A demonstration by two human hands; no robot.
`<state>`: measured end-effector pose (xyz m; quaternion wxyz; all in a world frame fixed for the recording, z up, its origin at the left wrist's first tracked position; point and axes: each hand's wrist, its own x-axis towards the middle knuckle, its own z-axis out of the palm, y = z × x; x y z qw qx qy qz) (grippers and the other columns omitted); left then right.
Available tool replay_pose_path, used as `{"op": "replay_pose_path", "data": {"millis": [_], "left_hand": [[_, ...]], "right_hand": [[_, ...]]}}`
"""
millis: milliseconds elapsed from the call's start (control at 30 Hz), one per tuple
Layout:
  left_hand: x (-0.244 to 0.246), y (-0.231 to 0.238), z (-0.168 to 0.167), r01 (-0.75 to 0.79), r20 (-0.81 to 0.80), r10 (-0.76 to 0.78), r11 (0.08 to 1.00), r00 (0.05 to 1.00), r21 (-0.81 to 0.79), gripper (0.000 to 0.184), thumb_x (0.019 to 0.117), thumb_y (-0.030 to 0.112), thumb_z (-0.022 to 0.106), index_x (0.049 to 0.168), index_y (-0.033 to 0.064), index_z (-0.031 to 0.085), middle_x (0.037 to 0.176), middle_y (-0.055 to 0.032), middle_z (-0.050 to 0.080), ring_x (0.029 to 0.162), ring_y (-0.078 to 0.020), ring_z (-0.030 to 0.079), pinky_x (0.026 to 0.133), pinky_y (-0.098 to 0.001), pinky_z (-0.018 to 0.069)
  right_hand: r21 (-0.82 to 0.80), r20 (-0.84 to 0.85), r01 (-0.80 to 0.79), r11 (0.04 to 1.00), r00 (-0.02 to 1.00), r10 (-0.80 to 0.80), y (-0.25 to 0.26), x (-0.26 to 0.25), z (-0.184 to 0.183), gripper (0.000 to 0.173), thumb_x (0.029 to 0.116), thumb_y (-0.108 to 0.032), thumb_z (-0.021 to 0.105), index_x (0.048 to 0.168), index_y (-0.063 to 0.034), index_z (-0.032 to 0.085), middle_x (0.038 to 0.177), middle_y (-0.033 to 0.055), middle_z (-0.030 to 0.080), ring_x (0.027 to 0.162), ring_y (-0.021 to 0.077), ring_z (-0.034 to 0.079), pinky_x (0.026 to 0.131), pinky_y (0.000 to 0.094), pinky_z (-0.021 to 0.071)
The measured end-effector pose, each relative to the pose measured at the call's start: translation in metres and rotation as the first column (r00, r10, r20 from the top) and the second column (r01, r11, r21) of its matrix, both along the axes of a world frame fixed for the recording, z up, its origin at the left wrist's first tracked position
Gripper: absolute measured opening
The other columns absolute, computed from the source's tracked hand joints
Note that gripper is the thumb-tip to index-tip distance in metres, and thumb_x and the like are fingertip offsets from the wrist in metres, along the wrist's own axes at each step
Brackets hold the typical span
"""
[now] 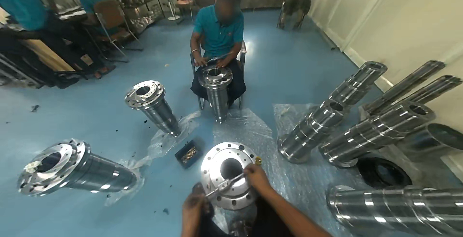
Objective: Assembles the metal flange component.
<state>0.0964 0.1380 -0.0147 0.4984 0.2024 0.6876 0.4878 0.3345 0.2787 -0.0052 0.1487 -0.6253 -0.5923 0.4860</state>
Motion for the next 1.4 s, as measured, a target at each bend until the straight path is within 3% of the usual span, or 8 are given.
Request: {"op": "replay_pose_path", "data": {"millis": [167,300,467,633,867,1233,1333,1400], "left_hand": [[0.034,-0.036,0.008,0.072,0.067,-0.067,0.994,0.996,-0.085,0.011,0.1010,0.002,0.059,0.105,-0.0087,0.058,0.078,-0.0126,0.069,0.061,-0.0180,0.068,0.061,-0.0338,0.0610],[0.037,-0.035,0.004,-0.028,0.042,0.031,0.997,0.999,-0.073,0.011,0.1009,0.001,0.060,0.106,-0.0087,0.059,0.076,-0.0123,0.069,0.057,-0.0171,0.067,0.057,-0.0324,0.0600],[0.014,0.005,-0.008,-0.154,-0.057,0.156,0.987,0.986,0.044,0.015,0.1009,0.002,0.061,0.109,-0.0097,0.060,0.076,-0.0141,0.068,0.057,-0.0187,0.067,0.056,-0.0342,0.0606],[0.005,0.073,-0.005,-0.063,-0.068,0.062,0.998,0.996,-0.005,0.019,0.1009,0.008,0.065,0.107,-0.0097,0.062,0.076,-0.0139,0.069,0.059,-0.0181,0.067,0.059,-0.0335,0.0607],[0.003,0.089,-0.007,-0.004,-0.092,0.002,1.000,0.996,-0.020,0.015,0.1018,0.006,0.062,0.099,-0.0083,0.062,0.071,-0.0117,0.067,0.055,-0.0165,0.065,0.055,-0.0317,0.0596],[-0.001,0.108,-0.009,0.126,-0.238,-0.153,0.984,0.959,-0.127,0.019,0.1003,0.013,0.066,0.106,-0.0059,0.066,0.081,-0.0132,0.071,0.062,-0.0181,0.069,0.063,-0.0357,0.0619],[0.000,0.108,-0.005,0.169,-0.295,-0.194,0.980,0.935,-0.108,0.028,0.1002,0.009,0.064,0.126,-0.0041,0.063,0.101,-0.0177,0.070,0.077,-0.0222,0.070,0.074,-0.0400,0.0607],[-0.002,0.110,-0.003,0.233,-0.363,-0.266,0.963,0.893,-0.133,0.023,0.0998,0.010,0.064,0.120,-0.0011,0.067,0.102,-0.0166,0.070,0.081,-0.0223,0.070,0.077,-0.0407,0.0596]], "right_hand": [[-0.001,0.120,-0.184,0.983,0.976,0.183,0.053,-0.051,0.013,0.029,0.1060,-0.023,0.056,0.117,-0.0008,0.070,0.115,0.0204,0.070,0.110,0.0323,0.067,0.101,0.0501,0.0493],[0.032,0.171,-0.228,0.973,0.961,0.219,0.050,-0.042,0.008,0.030,0.1068,-0.024,0.054,0.113,0.0002,0.071,0.114,0.0212,0.070,0.112,0.0343,0.066,0.102,0.0515,0.0483],[-0.040,0.202,-0.284,0.958,0.937,0.286,0.008,0.014,0.001,0.034,0.1059,-0.027,0.052,0.111,0.0018,0.069,0.108,0.0225,0.069,0.106,0.0361,0.066,0.098,0.0542,0.0492],[-0.255,0.063,-0.353,0.900,0.923,0.379,-0.052,0.028,0.016,0.034,0.1064,-0.028,0.053,0.115,0.0016,0.069,0.104,0.0202,0.069,0.092,0.0303,0.067,0.088,0.0495,0.0532],[-0.381,-0.055,-0.380,0.843,0.919,0.389,-0.058,0.025,0.010,0.033,0.1084,-0.031,0.050,0.112,-0.0018,0.065,0.082,0.0089,0.064,0.061,0.0168,0.060,0.061,0.0361,0.0536],[-0.409,-0.092,-0.380,0.830,0.922,0.376,-0.072,0.013,0.013,0.031,0.1107,-0.026,0.045,0.117,-0.0012,0.062,0.085,0.0098,0.066,0.061,0.0172,0.062,0.062,0.0361,0.0551],[-0.459,-0.167,-0.316,0.830,0.949,0.269,-0.083,0.009,0.015,0.033,0.1129,-0.026,0.038,0.120,-0.0009,0.059,0.084,0.0071,0.066,0.060,0.0145,0.062,0.061,0.0329,0.0548],[-0.504,-0.250,-0.293,0.812,0.950,0.187,-0.085,0.012,0.012,0.029,0.1122,-0.025,0.040,0.123,-0.0020,0.055,0.084,0.0052,0.067,0.059,0.0122,0.062,0.059,0.0303,0.0539]]}}
